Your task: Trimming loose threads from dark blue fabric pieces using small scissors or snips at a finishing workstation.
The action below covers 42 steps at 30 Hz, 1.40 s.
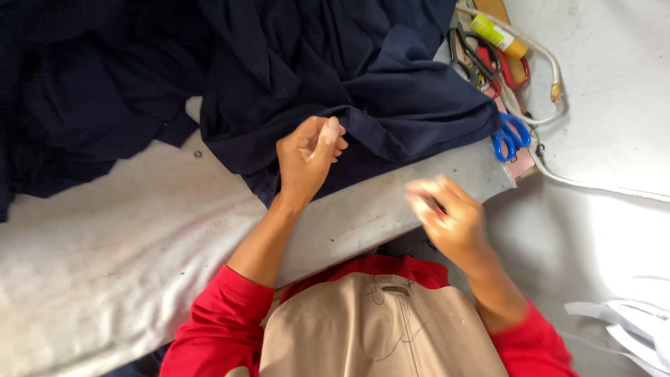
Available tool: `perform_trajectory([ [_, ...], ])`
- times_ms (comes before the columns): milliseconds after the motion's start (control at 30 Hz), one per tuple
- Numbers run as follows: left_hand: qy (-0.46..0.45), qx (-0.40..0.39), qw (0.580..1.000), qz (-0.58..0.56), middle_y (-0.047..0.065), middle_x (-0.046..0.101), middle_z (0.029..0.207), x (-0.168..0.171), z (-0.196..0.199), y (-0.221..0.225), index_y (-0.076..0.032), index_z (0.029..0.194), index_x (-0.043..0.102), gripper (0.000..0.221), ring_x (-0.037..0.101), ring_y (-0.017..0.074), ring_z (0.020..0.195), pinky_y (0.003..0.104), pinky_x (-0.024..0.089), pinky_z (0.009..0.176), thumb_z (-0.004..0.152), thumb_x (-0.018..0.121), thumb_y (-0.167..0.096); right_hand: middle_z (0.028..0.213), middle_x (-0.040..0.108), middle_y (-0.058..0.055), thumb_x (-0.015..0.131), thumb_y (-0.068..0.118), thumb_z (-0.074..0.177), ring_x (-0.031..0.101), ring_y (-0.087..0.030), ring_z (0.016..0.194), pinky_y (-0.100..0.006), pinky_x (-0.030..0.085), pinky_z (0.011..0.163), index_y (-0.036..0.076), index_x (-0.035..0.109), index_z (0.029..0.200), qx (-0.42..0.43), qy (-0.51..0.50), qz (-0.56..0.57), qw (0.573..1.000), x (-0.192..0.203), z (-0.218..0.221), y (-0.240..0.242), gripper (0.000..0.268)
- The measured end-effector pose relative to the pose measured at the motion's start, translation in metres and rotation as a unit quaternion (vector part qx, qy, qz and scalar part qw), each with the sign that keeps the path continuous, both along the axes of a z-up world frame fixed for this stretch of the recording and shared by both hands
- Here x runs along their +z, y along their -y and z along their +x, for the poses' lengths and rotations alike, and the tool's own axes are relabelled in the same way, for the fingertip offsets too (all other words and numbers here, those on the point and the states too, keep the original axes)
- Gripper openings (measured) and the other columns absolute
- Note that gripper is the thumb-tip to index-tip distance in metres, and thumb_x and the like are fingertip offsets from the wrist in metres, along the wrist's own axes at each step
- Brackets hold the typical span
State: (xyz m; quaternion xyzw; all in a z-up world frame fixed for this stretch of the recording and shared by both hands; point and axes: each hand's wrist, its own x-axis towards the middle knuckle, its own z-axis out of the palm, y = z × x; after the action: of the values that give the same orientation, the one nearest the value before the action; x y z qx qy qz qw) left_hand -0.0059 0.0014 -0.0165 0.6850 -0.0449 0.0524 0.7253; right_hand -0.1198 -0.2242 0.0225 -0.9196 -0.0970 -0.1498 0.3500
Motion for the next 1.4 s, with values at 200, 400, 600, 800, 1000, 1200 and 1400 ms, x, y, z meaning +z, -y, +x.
perform_trajectory([
  [200, 0.066, 0.024, 0.997, 0.026, 0.011, 0.075, 0.074, -0.014, 0.002, 0.006, -0.005, 0.094, 0.074, 0.005, 0.072, 0.0173, 0.061, 0.027, 0.061, 0.050, 0.094, 0.070, -0.008, 0.089, 0.058, 0.005, 0.091, 0.030, 0.083, 0.067, -0.016, 0.077, -0.026, 0.056, 0.064, 0.018, 0.066, 0.108, -0.075, 0.148, -0.053, 0.985, -0.042, 0.089, -0.054, 0.037],
  [400, 0.229, -0.015, 0.955, 0.187, 0.012, 0.058, 0.129, 0.019, -0.001, 0.003, -0.009, 0.135, 0.060, 0.052, 0.068, 0.0307, 0.104, 0.035, 0.064, 0.072, 0.087, 0.069, 0.011, 0.086, 0.073, -0.008, 0.072, 0.007, 0.090, 0.073, -0.021, 0.082, -0.036, 0.056, 0.073, 0.009, 0.071, 0.104, 0.001, -0.133, 0.125, 0.983, -0.042, 0.085, -0.011, 0.014],
  [600, 0.025, -0.117, 0.992, 0.051, 0.005, 0.077, 0.088, -0.017, 0.001, 0.003, -0.012, 0.112, 0.077, 0.018, 0.054, 0.0088, 0.055, 0.025, 0.046, 0.049, 0.095, 0.071, -0.016, 0.069, 0.061, 0.000, 0.069, 0.008, 0.099, 0.048, -0.006, 0.069, -0.025, 0.048, 0.067, 0.010, 0.076, 0.099, 0.004, -0.163, 0.184, 0.969, -0.003, 0.093, 0.001, 0.008],
  [800, -0.107, -0.162, 0.979, -0.055, 0.000, 0.073, 0.086, -0.017, 0.004, 0.000, -0.010, 0.109, 0.077, 0.017, 0.053, 0.0032, 0.073, 0.023, 0.052, 0.067, 0.100, 0.065, -0.019, 0.064, 0.059, 0.000, 0.069, 0.009, 0.101, 0.045, -0.007, 0.062, -0.023, 0.044, 0.061, 0.011, 0.076, 0.095, 0.001, -0.174, 0.174, 0.969, -0.008, 0.093, -0.003, 0.009],
  [1000, -0.155, -0.173, 0.967, -0.108, -0.004, 0.057, 0.064, -0.022, 0.004, -0.001, -0.007, 0.103, 0.074, 0.016, 0.045, 0.0034, 0.051, 0.017, 0.041, 0.050, 0.101, 0.061, -0.016, 0.064, 0.058, 0.002, 0.070, 0.009, 0.098, 0.043, -0.007, 0.061, -0.025, 0.045, 0.062, 0.013, 0.076, 0.092, -0.008, -0.126, 0.180, 0.976, -0.005, 0.094, -0.007, 0.010],
  [1200, -0.220, -0.109, 0.954, -0.175, -0.005, 0.043, 0.055, -0.007, 0.012, -0.008, -0.009, 0.096, 0.066, 0.018, 0.046, 0.0048, 0.040, 0.015, 0.029, 0.040, 0.104, 0.050, -0.014, 0.071, 0.057, -0.007, 0.074, 0.007, 0.098, 0.052, -0.020, 0.063, -0.033, 0.048, 0.065, 0.008, 0.075, 0.095, -0.032, 0.023, 0.109, 0.993, 0.006, 0.069, -0.032, 0.003],
  [1400, -0.263, -0.082, 0.940, -0.202, -0.008, 0.030, 0.061, -0.003, 0.015, -0.009, -0.010, 0.098, 0.063, 0.016, 0.054, 0.0097, 0.040, 0.016, 0.030, 0.035, 0.105, 0.050, -0.015, 0.079, 0.065, -0.004, 0.087, 0.028, 0.087, 0.067, -0.022, 0.069, -0.029, 0.055, 0.064, 0.010, 0.068, 0.099, -0.023, 0.047, 0.062, 0.997, -0.029, 0.074, -0.055, 0.029],
])
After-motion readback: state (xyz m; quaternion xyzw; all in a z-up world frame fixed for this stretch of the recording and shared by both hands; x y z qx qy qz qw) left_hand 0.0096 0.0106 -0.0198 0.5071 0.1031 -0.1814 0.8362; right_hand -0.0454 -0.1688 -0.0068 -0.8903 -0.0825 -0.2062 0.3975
